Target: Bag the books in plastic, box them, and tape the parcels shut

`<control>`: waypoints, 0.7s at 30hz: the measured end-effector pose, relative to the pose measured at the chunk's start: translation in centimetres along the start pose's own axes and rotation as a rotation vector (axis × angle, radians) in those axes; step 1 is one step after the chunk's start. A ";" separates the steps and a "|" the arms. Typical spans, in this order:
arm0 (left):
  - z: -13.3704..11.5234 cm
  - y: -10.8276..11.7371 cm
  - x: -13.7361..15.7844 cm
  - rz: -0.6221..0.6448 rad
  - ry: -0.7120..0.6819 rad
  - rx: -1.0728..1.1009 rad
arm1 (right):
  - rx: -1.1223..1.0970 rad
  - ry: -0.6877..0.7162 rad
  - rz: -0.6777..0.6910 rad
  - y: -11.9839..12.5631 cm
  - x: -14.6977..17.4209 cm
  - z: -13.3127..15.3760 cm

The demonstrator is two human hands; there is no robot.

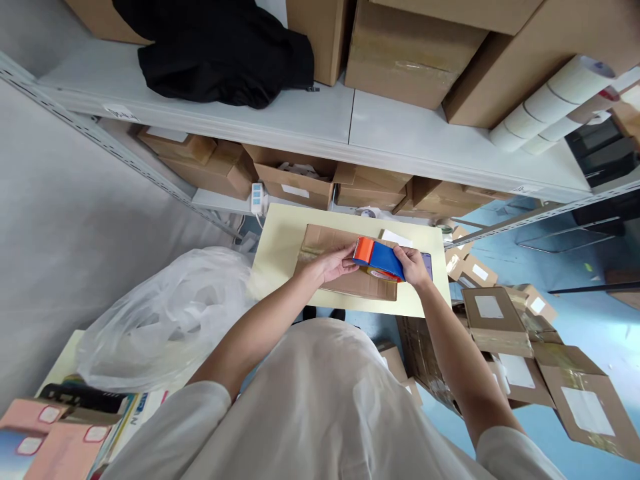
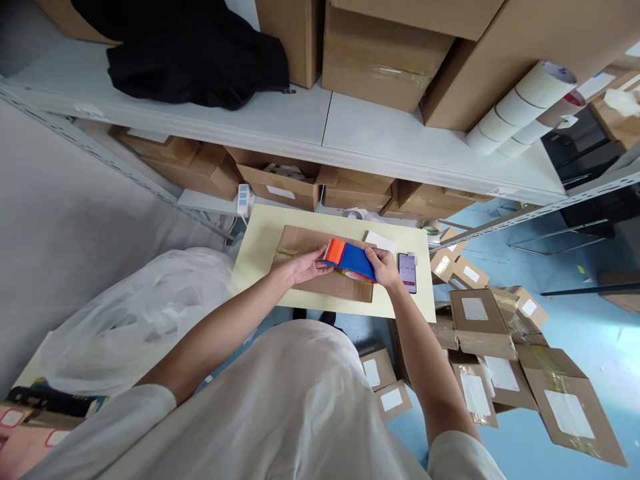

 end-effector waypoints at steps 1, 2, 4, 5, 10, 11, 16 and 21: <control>0.2 0.2 0.0 -0.006 -0.025 0.019 | -0.001 0.003 -0.004 0.0 0.1 0.1; 0.4 0.4 0.0 -0.009 -0.045 0.039 | -0.001 0.002 -0.009 0.0 0.1 0.1; 0.5 0.7 0.2 0.003 -0.058 0.088 | 0.004 -0.004 -0.024 0.0 0.2 0.2; 0.4 0.9 0.4 0.020 -0.049 0.113 | 0.010 -0.007 -0.030 0.1 0.3 0.2; -0.6 1.3 1.4 0.032 -0.042 0.021 | 0.070 0.019 -0.016 -0.1 0.3 0.4; -0.7 1.2 1.5 -0.014 -0.078 -0.049 | 0.092 0.035 -0.013 -0.2 0.3 0.6; -2.2 1.7 2.9 -0.173 -0.213 -0.275 | 0.216 0.090 0.011 0.0 0.4 2.4; -7.5 7.9 5.9 -0.377 -0.389 -0.341 | 0.445 0.097 -0.096 2.6 1.1 2.9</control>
Point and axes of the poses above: each hand's wrist, its own x-axis away from the middle knuckle, its own y-axis out of the back of the hand, z = x × y, the point moved 2 cm from there along -x, towards the middle knuckle, and after that the axes turned 6 degrees about -y, right-handed, at the moved point
